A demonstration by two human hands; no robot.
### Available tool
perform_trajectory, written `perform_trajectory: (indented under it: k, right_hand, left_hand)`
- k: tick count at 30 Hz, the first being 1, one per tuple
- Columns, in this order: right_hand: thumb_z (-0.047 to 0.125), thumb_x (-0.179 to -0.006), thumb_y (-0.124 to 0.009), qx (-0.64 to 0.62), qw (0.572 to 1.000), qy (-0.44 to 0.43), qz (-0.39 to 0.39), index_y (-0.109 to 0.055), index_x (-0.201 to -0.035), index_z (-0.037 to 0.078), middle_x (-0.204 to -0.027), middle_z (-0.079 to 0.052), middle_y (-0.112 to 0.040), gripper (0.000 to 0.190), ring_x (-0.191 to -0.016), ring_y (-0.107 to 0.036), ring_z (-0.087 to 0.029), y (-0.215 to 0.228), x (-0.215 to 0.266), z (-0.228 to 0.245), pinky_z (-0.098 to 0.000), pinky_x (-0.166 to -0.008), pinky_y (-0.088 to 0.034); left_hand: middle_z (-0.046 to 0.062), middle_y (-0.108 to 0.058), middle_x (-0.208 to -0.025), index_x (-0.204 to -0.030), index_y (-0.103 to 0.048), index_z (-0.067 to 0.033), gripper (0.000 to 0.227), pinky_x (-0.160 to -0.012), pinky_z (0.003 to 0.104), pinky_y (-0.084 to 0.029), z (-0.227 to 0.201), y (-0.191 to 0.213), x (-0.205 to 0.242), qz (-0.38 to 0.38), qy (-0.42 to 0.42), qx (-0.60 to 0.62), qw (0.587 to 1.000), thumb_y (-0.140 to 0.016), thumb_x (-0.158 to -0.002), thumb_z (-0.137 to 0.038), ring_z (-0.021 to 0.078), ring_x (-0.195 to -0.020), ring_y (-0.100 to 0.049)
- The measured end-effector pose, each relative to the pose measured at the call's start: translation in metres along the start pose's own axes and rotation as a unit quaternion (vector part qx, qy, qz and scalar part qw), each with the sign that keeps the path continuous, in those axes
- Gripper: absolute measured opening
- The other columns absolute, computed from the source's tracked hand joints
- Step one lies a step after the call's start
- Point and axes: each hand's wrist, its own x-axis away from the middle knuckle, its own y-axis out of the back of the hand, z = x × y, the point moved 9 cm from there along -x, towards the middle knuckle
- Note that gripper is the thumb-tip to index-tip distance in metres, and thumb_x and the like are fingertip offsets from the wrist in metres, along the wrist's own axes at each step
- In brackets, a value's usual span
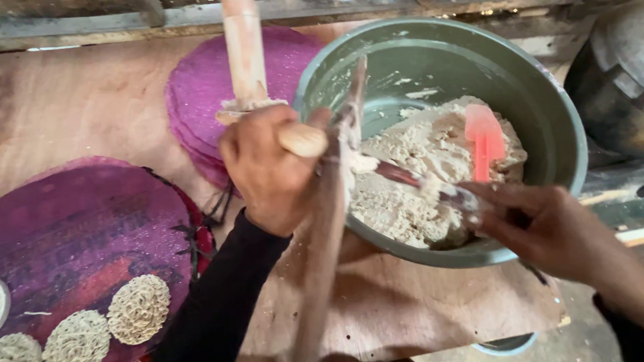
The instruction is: The person uses a wooden mold and a spatula to shape white dough into circular crackers and arranges them onto purple mats.
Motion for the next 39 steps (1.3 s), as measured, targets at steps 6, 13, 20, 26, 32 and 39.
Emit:
perform_trajectory:
  k: [6,13,20,26,32,39]
  right_hand:
    - [0.016,-0.088,-0.069,0.361,0.855,0.318,-0.196,-0.067,-0.142,0.017,-0.062,0.0,-0.065,0.054,-0.046,-0.055,-0.013,0.018,0.054,0.122,-0.0334,-0.048,-0.048]
    - [0.023,-0.093,-0.071,0.221,0.93,0.145,-0.254,-0.071,-0.136,0.028,-0.093,-0.001,-0.078,0.043,-0.061,-0.069,-0.015,0.052,0.058,0.086,-0.0328,-0.057,-0.05]
    - [0.049,-0.096,-0.063,0.296,0.932,0.135,-0.16,-0.052,-0.141,0.028,-0.106,-0.007,-0.072,0.051,-0.088,-0.074,-0.021,-0.015,-0.013,0.076,-0.0305,-0.075,-0.059]
    - [0.059,-0.089,-0.07,-0.679,0.603,0.235,0.346,-0.025,-0.155,0.014,-0.124,-0.02,-0.06,0.092,-0.098,-0.071,-0.027,-0.215,0.021,0.292,-0.0315,-0.078,-0.061]
    - [0.069,-0.082,-0.072,-0.784,0.036,-0.007,0.619,-0.008,-0.165,0.0,-0.135,-0.029,-0.053,0.125,-0.101,-0.069,-0.031,-0.276,0.108,0.423,-0.032,-0.076,-0.061]
    - [0.042,-0.104,-0.072,-0.793,0.421,0.28,0.338,-0.029,-0.157,-0.005,-0.107,-0.025,-0.063,0.084,-0.08,-0.067,-0.026,-0.219,0.031,0.452,-0.0352,-0.062,-0.056]
  left_hand:
    - [0.009,-0.059,-0.108,-0.098,-0.071,-0.0086,0.019,-0.081,0.043,-0.036,-0.023,-0.009,-0.007,0.185,-0.002,-0.008,0.983,-0.08,-0.09,-0.024,0.025,-0.102,-0.056]
    - [0.008,-0.062,-0.107,-0.103,-0.071,-0.0118,0.019,-0.082,0.043,-0.041,0.019,0.035,-0.02,0.157,-0.014,-0.014,0.987,-0.078,-0.089,-0.022,0.0246,-0.101,-0.059]
    - [0.008,-0.065,-0.109,-0.105,-0.07,-0.0124,0.02,-0.084,0.043,-0.045,0.088,0.107,0.0,0.163,0.039,0.007,0.986,-0.077,-0.089,-0.022,0.0234,-0.102,-0.061]
    - [0.007,-0.067,-0.11,-0.106,-0.069,-0.013,0.022,-0.086,0.043,-0.048,0.156,0.197,0.038,0.151,0.109,0.043,0.982,-0.077,-0.089,-0.023,0.0224,-0.102,-0.063]
    - [0.006,-0.069,-0.112,-0.108,-0.067,-0.0136,0.023,-0.088,0.043,-0.052,0.251,0.288,0.096,0.074,0.228,0.098,0.966,-0.077,-0.088,-0.023,0.0214,-0.103,-0.064]
    - [0.006,-0.071,-0.113,-0.109,-0.066,-0.0143,0.025,-0.09,0.043,-0.055,0.322,0.347,0.118,0.095,0.246,0.096,0.96,-0.077,-0.088,-0.024,0.0202,-0.104,-0.066]
